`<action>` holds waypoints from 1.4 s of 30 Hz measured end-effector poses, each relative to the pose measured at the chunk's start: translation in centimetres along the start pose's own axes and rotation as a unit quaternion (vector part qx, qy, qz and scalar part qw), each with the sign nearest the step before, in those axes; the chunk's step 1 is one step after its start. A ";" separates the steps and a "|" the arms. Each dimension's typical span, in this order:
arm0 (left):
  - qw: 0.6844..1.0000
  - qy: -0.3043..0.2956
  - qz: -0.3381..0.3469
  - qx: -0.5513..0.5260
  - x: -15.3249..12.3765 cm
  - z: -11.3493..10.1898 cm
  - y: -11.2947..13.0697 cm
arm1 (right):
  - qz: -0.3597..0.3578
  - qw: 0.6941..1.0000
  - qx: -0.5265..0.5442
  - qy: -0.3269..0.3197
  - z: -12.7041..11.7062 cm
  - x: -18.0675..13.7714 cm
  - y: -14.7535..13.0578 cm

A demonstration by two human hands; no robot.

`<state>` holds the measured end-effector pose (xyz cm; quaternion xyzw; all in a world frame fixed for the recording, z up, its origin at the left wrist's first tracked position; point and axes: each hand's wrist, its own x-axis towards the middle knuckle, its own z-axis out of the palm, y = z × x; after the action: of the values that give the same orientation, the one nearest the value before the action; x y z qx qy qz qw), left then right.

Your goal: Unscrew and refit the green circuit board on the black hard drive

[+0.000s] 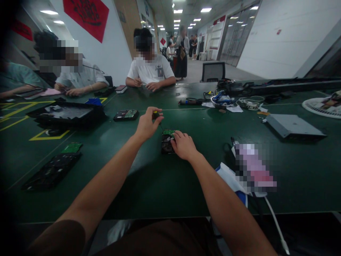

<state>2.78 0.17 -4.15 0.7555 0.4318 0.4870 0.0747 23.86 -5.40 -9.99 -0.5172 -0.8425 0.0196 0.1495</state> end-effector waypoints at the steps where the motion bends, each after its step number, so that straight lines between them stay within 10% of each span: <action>1: 1.000 0.007 0.004 0.023 0.0 -0.2 0.0 | 0.001 1.000 0.001 0.001 0.0 0.0 0.0; 42: 0.995 0.030 -0.023 0.095 0.0 -0.5 -0.2 | 0.005 1.000 0.003 0.000 -0.2 0.0 -0.2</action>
<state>2.22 0.15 -4.00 0.7340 0.4954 0.4646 0.0003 23.79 -5.54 -9.74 -0.5211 -0.8397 0.0230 0.1509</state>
